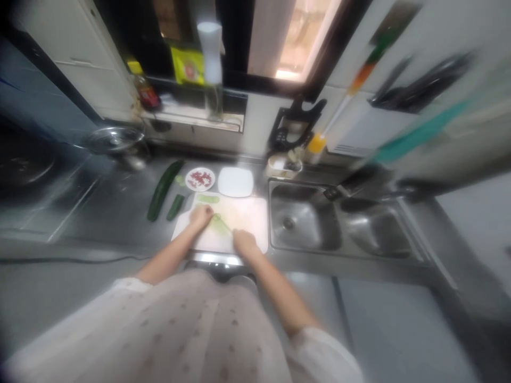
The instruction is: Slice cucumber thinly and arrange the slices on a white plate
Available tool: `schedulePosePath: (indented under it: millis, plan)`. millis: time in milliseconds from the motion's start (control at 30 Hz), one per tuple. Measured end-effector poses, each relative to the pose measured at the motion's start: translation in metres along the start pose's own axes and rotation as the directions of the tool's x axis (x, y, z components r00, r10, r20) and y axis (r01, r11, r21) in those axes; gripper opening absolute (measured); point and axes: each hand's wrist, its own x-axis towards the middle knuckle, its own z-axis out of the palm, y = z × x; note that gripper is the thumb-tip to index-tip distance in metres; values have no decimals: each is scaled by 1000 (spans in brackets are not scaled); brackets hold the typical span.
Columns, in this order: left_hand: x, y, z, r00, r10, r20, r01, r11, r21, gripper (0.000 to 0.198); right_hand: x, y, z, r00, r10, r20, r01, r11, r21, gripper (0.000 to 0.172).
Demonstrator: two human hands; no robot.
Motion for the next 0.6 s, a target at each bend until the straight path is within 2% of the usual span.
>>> schedulePosePath:
  millis: [600]
  plan:
    - [4,-1,0,999,-23,41,25,999,-31,19,3,-1,-1,1000,-14,-4,14,1000,2,30]
